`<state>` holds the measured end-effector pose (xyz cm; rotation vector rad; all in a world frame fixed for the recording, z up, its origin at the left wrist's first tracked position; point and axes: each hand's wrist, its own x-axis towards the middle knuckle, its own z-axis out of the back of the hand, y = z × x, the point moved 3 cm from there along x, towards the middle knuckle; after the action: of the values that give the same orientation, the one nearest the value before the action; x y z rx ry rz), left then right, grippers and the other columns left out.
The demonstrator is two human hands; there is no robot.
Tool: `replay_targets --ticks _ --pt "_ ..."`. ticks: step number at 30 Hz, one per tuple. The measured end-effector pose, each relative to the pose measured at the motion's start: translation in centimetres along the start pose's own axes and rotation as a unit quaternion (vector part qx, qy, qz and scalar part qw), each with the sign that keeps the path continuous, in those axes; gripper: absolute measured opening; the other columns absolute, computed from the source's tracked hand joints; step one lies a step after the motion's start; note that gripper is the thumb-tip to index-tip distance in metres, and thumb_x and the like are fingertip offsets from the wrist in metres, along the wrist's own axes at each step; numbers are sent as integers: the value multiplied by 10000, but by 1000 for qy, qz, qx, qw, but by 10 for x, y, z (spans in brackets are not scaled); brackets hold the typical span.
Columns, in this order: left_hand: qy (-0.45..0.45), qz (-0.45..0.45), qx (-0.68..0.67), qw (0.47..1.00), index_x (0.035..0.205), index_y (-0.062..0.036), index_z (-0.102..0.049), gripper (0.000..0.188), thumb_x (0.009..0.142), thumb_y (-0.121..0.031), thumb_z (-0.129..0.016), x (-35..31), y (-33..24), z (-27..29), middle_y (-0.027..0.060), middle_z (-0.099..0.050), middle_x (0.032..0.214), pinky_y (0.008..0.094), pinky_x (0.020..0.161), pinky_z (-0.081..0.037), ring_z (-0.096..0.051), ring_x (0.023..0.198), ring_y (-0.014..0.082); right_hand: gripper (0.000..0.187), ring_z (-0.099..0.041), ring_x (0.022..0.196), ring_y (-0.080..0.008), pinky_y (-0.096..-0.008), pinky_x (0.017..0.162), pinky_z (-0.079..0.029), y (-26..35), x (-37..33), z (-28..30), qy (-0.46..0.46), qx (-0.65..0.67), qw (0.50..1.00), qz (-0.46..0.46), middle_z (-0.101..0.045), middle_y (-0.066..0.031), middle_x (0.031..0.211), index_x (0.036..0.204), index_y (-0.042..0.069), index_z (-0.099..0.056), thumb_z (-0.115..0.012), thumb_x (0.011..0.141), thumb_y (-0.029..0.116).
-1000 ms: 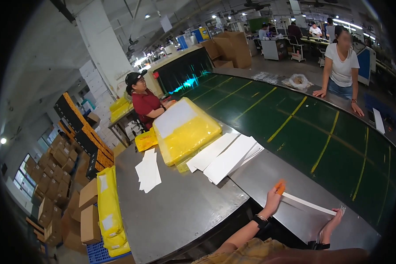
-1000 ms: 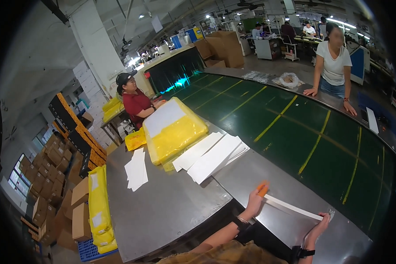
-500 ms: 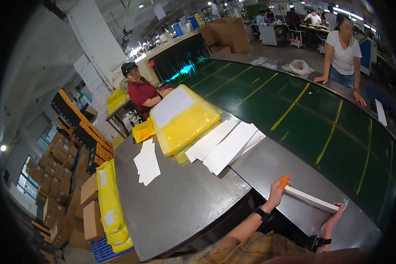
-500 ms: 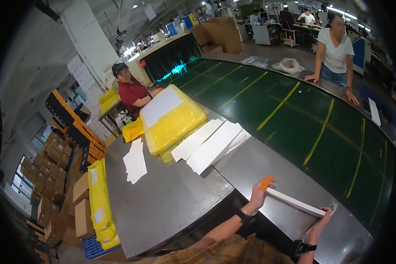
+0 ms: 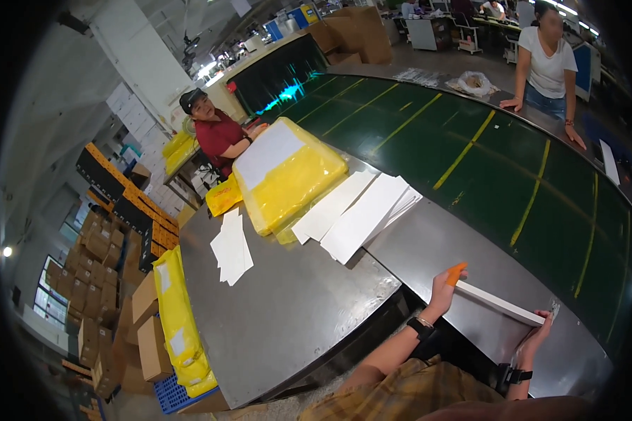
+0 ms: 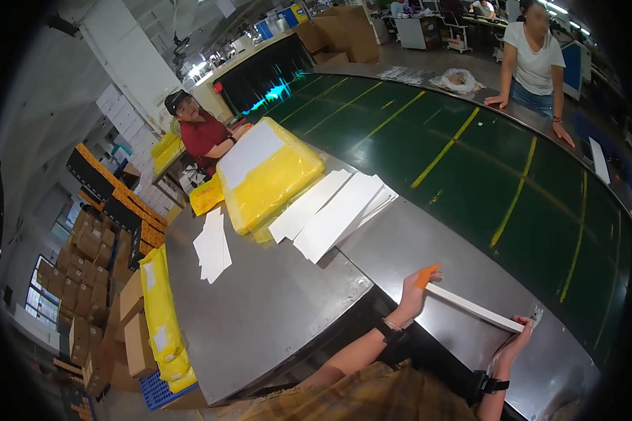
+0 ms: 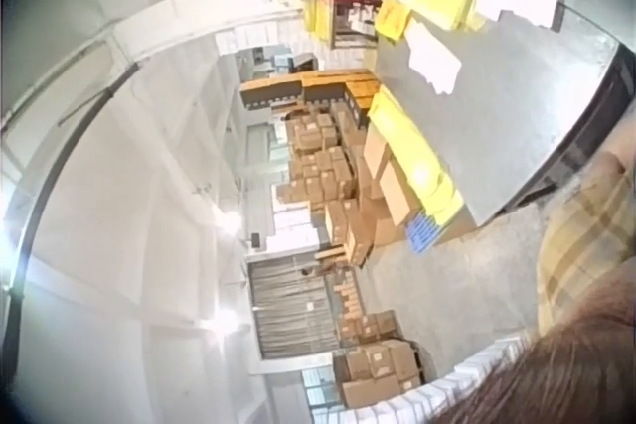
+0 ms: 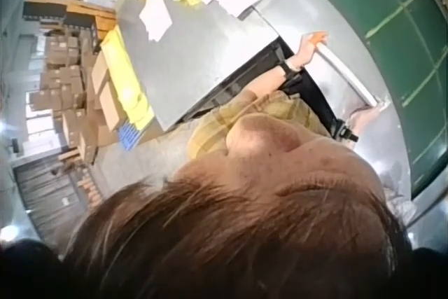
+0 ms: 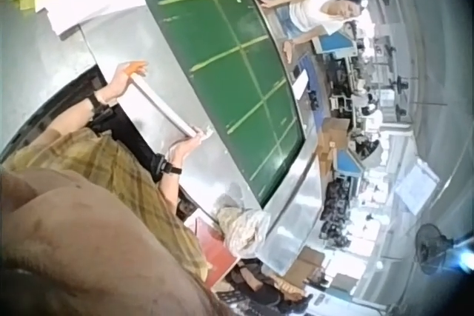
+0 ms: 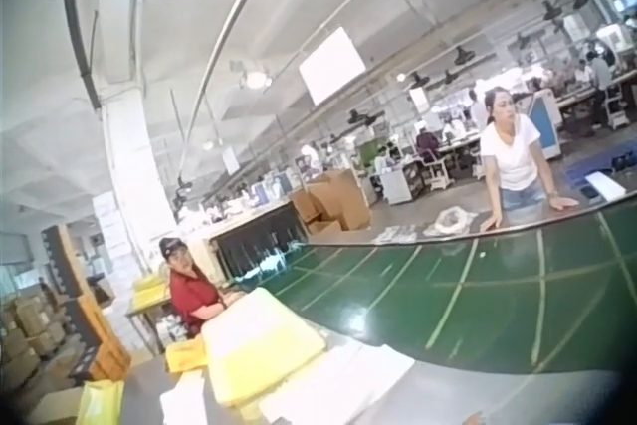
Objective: The recorder is picking up and stacking white foam or material pieces from a conveyor belt at a shoe manufacturing facility.
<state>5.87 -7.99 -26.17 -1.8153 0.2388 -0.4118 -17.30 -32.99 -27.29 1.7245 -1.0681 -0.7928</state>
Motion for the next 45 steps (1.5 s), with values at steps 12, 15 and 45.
replay_targets --ticks 12,15,45 --pt "5 22 37 999 1248 38 -637 385 1024 -221 -462 2 -9 -2 134 -714 1070 318 966 -463 -659 1012 199 345 -518 1018 -160 -318 970 -371 2 -2 4 41 7 999 -13 -551 -42 1011 1016 91 -551 -456 1041 422" --pt "-8 20 13 1000 1243 45 -638 387 1028 -223 -460 0 -9 -3 136 -713 1060 318 960 -471 -659 1013 196 349 -518 1023 -161 -317 976 -370 2 -1 7 50 -13 999 -10 -553 -44 1016 1017 88 -551 -459 1043 423" --pt "-460 -22 -384 801 1172 -203 -523 431 953 -568 -458 -7 -113 221 88 -606 1102 373 815 -467 -560 920 212 358 -533 998 -173 -324 954 -394 4 -5 -5 45 -11 999 -3 -557 -63 994 988 75 -551 -428 1057 404"
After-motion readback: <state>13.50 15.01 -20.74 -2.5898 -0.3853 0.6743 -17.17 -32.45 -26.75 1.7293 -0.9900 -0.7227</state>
